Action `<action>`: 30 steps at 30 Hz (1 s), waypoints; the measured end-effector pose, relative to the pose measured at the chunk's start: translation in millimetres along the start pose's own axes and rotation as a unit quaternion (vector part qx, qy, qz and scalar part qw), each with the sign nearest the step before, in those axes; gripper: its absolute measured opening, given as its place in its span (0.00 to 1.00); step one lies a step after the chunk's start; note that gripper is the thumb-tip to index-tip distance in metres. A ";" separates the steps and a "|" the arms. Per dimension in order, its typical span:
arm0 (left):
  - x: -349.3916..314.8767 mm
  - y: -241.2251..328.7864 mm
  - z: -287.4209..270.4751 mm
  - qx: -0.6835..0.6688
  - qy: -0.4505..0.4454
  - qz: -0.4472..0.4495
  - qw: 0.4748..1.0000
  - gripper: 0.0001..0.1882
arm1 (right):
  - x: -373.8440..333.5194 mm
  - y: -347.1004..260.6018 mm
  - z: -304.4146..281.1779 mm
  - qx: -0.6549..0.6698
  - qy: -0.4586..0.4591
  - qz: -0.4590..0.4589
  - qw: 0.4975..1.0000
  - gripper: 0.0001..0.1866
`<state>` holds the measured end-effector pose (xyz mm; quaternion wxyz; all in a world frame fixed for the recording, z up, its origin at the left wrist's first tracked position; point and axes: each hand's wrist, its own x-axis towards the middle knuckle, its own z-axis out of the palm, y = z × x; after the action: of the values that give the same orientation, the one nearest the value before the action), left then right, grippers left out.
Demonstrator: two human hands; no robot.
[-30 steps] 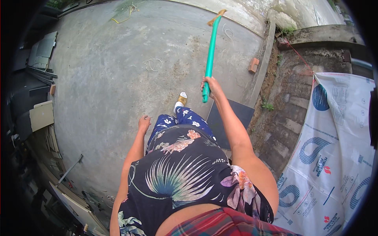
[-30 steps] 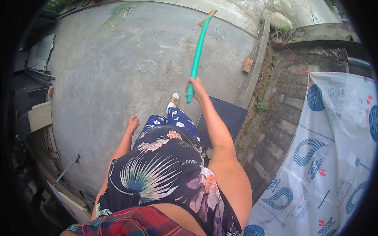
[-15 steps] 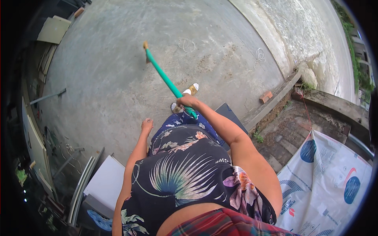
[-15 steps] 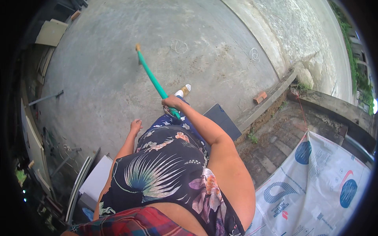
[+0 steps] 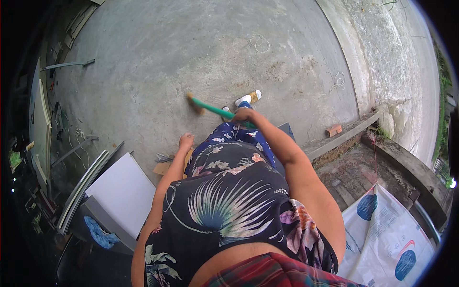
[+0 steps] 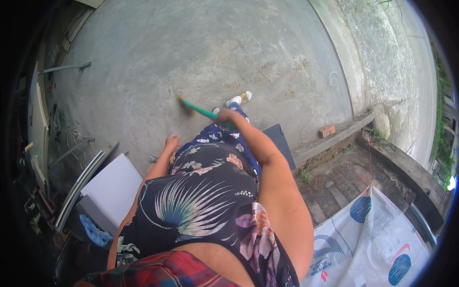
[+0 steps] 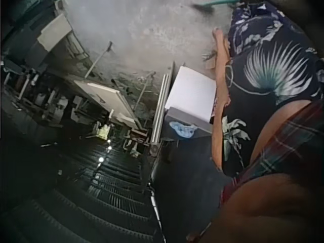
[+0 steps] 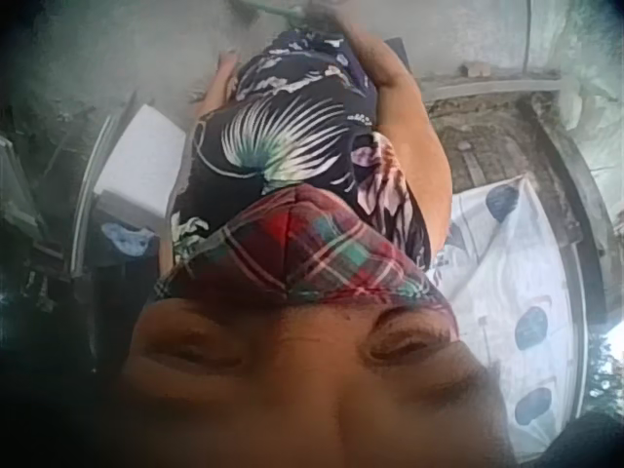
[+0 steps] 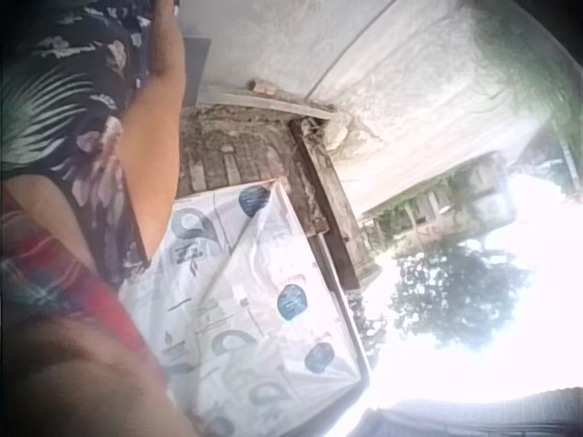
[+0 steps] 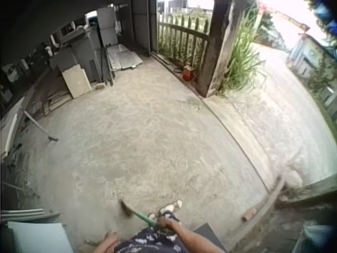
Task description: Sweeping a concrete floor area with a broom in a workshop environment.
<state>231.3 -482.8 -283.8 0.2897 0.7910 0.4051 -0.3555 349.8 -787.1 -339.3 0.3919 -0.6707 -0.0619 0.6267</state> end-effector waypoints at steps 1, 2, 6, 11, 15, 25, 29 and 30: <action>7.1 11.1 3.3 0.017 -0.011 0.025 0.999 0.19 | -7.0 28.7 -20.0 0.164 -0.011 0.097 0.982 0.17; 9.7 23.2 4.2 0.015 -0.012 0.018 1.000 0.19 | -20.8 51.3 -42.5 0.136 0.043 0.058 0.988 0.13; 9.6 55.9 30.5 0.032 -0.029 0.040 0.998 0.20 | -88.4 121.5 -112.2 0.310 0.167 0.144 0.925 0.09; 10.7 61.4 37.2 0.032 -0.029 0.047 0.998 0.20 | -97.6 123.2 -103.1 0.330 0.323 0.099 0.882 0.10; 14.0 32.5 40.4 0.064 -0.015 0.030 0.997 0.20 | -111.9 97.2 -64.2 0.346 0.285 0.029 0.893 0.16; -20.7 47.1 81.9 0.043 -0.018 -0.004 0.999 0.20 | -80.6 94.9 -17.2 0.083 -0.003 0.016 0.996 0.22; -29.5 53.9 89.3 -0.061 0.012 0.019 0.998 0.20 | -125.5 145.7 -75.5 0.278 0.029 0.138 0.950 0.16; -26.2 60.7 92.5 -0.051 0.009 0.028 0.998 0.20 | -135.5 172.3 -95.1 0.295 0.072 0.142 0.942 0.15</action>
<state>241.4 -593.8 -306.2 0.3358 0.7892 0.4029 -0.3194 336.0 -1025.6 -344.7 0.4827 -0.5705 0.2496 0.6158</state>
